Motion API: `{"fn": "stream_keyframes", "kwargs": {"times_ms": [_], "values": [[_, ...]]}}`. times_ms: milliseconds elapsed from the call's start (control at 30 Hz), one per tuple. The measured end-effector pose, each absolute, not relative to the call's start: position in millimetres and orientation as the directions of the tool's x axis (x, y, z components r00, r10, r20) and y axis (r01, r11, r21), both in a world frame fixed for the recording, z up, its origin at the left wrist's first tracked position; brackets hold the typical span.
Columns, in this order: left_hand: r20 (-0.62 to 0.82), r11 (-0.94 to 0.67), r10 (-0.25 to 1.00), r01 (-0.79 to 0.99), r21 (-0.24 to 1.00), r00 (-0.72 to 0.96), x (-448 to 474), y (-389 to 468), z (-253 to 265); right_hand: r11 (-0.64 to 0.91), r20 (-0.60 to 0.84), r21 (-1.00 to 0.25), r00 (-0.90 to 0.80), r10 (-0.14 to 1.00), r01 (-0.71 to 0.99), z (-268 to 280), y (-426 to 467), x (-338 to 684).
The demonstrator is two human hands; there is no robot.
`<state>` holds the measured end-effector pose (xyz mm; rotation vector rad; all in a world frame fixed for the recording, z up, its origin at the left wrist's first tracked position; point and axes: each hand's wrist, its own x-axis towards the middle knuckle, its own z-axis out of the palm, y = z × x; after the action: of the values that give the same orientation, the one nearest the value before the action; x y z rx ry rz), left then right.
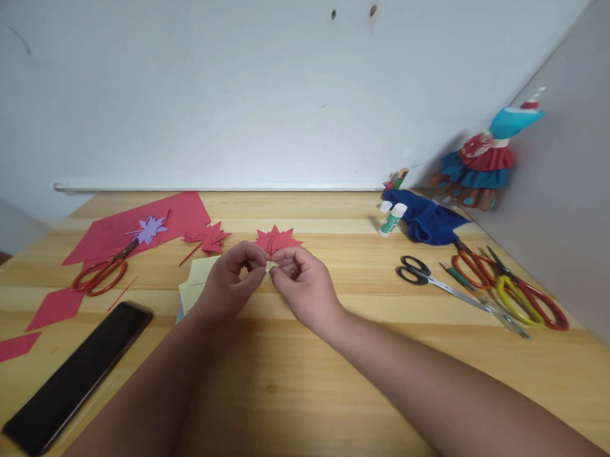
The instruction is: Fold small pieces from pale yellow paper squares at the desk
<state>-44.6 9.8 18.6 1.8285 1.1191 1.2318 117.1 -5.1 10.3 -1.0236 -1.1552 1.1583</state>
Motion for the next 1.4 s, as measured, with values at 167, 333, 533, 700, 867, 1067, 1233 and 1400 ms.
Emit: {"fn": "stream_keyframes", "kwargs": {"times_ms": [167, 333, 533, 700, 867, 1067, 1233, 1400], "values": [[0.561, -0.603, 0.792, 0.451, 0.657, 0.241, -44, 5, 18, 0.132, 0.128, -0.986, 0.043, 0.991, -0.105, 11, -6, 118], [0.715, -0.73, 0.648, 0.481, 0.486, 0.262, -41, 5, 15, 0.145, 0.142, -0.983, 0.034, 0.989, -0.115, 6, -5, 119], [0.76, -0.711, 0.622, 0.542, 0.447, 0.189, -38, 7, 12, 0.185, 0.183, -0.979, 0.038, 0.982, -0.079, 5, -6, 120], [0.73, -0.71, 0.653, 0.502, 0.495, 0.204, -37, 6, 12, 0.196, 0.193, -0.979, 0.057, 0.98, -0.06, 3, -6, 120], [0.656, -0.655, 0.738, 0.399, 0.642, 0.157, -34, 7, 10, 0.162, 0.16, -0.981, 0.021, 0.987, -0.105, 3, -6, 120], [0.485, -0.492, 0.87, 0.129, 0.861, 0.086, -33, 9, 12, 0.101, 0.103, -0.988, -0.01, 0.995, -0.115, 6, -7, 117], [0.331, -0.331, 0.941, -0.015, 0.943, 0.063, -36, 9, 16, 0.097, 0.1, -0.993, -0.032, 0.994, -0.071, 7, -9, 117], [0.18, -0.16, 0.982, -0.263, 0.952, 0.055, -39, 12, 9, 0.142, 0.142, -0.99, -0.01, 0.99, 0.006, 8, -10, 119]]}}
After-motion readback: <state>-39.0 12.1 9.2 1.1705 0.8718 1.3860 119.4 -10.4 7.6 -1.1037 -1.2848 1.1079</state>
